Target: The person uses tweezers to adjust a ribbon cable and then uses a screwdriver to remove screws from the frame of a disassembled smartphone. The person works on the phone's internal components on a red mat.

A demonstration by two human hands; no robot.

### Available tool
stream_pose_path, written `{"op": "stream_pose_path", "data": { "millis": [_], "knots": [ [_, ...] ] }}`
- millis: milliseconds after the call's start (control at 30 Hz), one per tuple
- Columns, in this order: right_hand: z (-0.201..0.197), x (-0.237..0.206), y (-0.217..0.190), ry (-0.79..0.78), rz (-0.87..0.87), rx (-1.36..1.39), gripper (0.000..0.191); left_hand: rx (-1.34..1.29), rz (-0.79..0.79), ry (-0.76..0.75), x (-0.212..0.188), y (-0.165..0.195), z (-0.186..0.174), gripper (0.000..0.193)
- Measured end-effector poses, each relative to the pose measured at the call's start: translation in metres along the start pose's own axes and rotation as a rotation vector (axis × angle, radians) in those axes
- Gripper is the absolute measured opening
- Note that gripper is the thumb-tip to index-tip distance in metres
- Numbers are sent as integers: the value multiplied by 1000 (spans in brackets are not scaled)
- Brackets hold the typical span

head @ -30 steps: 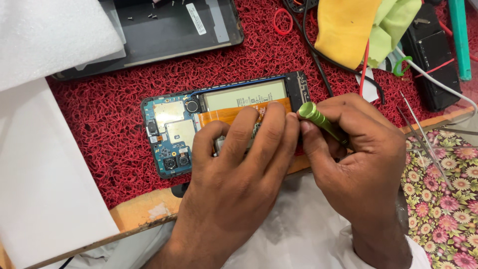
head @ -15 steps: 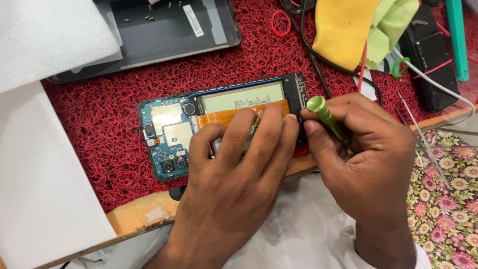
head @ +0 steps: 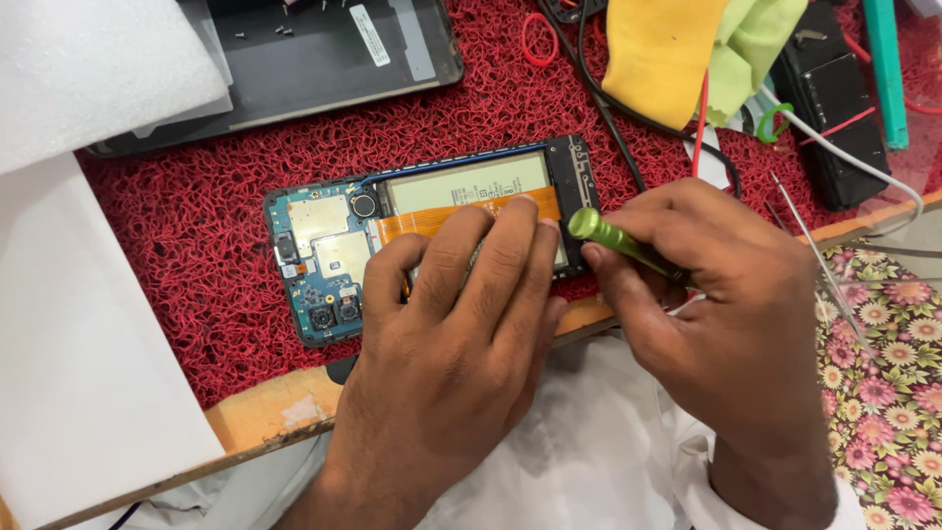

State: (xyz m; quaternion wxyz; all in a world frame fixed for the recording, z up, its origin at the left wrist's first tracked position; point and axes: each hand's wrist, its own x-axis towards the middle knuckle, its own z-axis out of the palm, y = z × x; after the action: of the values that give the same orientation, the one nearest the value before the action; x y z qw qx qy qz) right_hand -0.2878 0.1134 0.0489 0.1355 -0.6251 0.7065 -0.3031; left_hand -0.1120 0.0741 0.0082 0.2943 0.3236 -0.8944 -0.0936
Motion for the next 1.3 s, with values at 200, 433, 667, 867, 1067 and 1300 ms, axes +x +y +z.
{"op": "stream_pose_path", "data": {
  "millis": [200, 433, 667, 867, 1067, 1300],
  "knots": [
    [-14, -14, 15, -6, 232, 538, 15, -308, 7, 197, 3, 4, -14, 29],
    [-23, -55, 48, -264, 460, 987, 17, -634, 89, 222, 4, 13, -20, 29],
    [-23, -65, 53, -317, 465, 1022, 14, -713, 157, 203, -5, 13, -15, 28],
    [-24, -73, 24, -196, 434, 792, 15, -700, 132, 183, -7, 14, -11, 26],
    [-32, -62, 25, -252, 280, 784, 14, -601, 121, 231, -9, 17, -7, 25],
    [-33, -24, 28, -456, 356, 875, 14, -579, 90, 241, -12, 12, -7, 23]
  ]
}}
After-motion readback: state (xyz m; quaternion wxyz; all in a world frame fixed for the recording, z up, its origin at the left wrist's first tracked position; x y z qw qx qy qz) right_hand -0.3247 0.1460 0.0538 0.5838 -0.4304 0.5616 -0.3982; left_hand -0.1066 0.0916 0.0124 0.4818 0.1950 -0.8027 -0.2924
